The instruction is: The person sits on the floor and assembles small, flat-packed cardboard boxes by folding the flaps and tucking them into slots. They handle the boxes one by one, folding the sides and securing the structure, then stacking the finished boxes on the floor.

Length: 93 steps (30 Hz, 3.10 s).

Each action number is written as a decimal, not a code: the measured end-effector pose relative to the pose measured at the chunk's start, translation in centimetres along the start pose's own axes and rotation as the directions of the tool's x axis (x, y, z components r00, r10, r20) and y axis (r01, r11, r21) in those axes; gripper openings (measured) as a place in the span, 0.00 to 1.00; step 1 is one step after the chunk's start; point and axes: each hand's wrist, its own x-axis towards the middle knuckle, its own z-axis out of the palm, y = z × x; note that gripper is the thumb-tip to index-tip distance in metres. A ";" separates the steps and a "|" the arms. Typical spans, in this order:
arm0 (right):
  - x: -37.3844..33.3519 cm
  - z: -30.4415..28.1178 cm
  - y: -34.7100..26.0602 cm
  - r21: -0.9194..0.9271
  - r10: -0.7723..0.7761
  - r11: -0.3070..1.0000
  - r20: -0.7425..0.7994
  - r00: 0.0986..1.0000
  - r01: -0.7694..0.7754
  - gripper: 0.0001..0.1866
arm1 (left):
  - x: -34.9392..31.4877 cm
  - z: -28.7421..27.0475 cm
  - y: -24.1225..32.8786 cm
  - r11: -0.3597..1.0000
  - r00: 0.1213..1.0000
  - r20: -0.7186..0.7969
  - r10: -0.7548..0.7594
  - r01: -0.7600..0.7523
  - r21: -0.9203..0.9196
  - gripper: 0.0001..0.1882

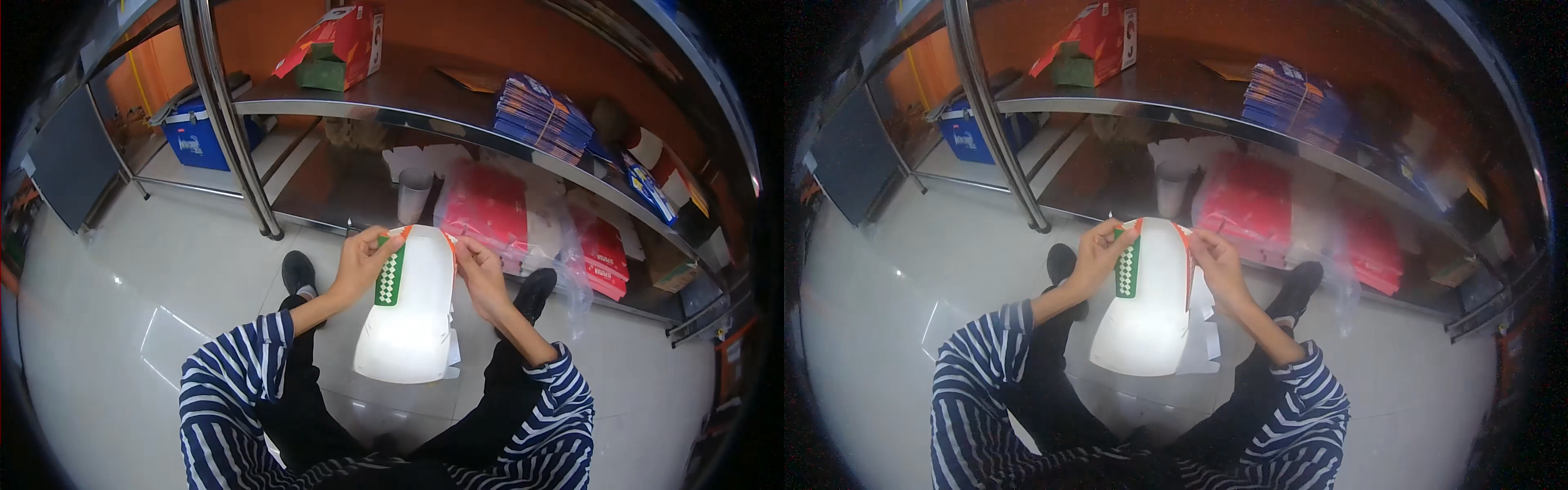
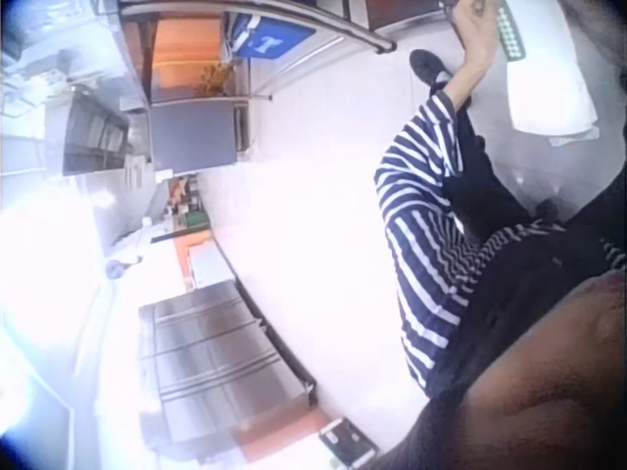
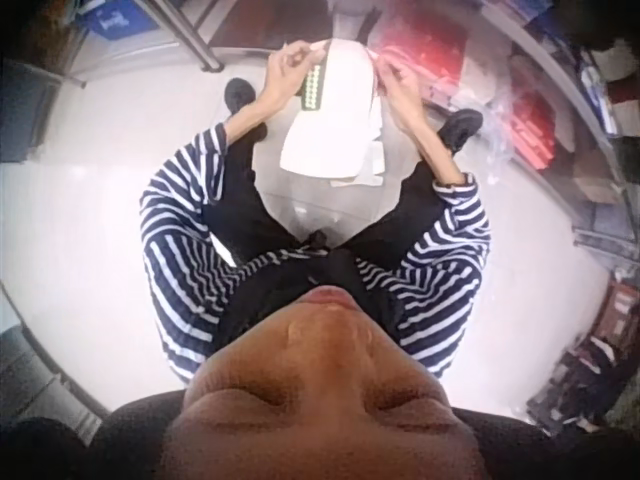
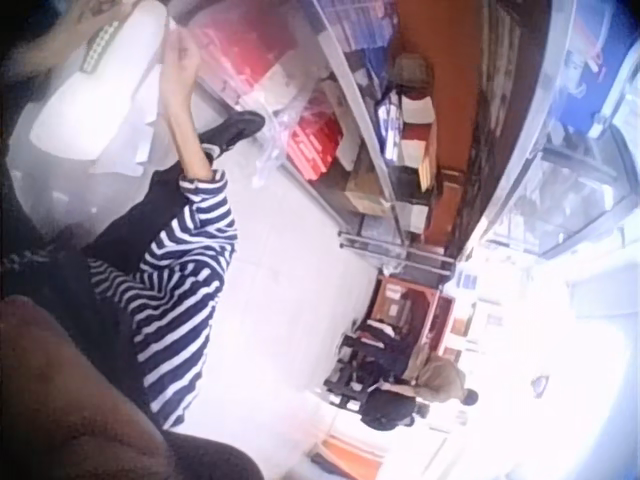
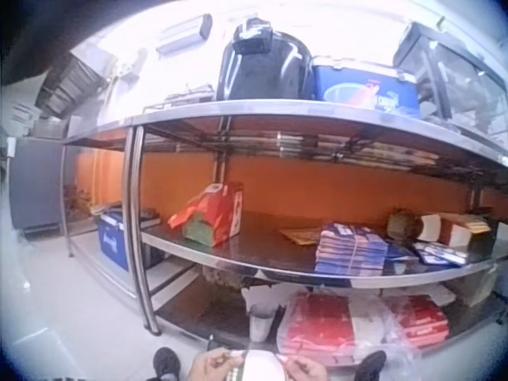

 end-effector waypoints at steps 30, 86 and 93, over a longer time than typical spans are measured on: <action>1.7 8.6 -7.7 -0.470 -0.611 0.440 0.469 0.638 0.765 0.05 | -7.0 -8.7 16.8 0.151 0.699 0.416 0.582 -0.596 0.789 0.23; -4.6 34.5 16.8 0.169 0.374 0.172 0.900 -0.223 0.970 0.04 | -39.6 -13.8 -9.4 0.752 0.596 -0.764 0.248 0.379 0.539 0.17; -3.5 33.8 13.7 0.085 0.405 0.358 0.883 -0.237 0.930 0.17 | -33.7 -14.2 -9.8 0.175 0.691 -0.685 -0.230 0.722 0.670 0.20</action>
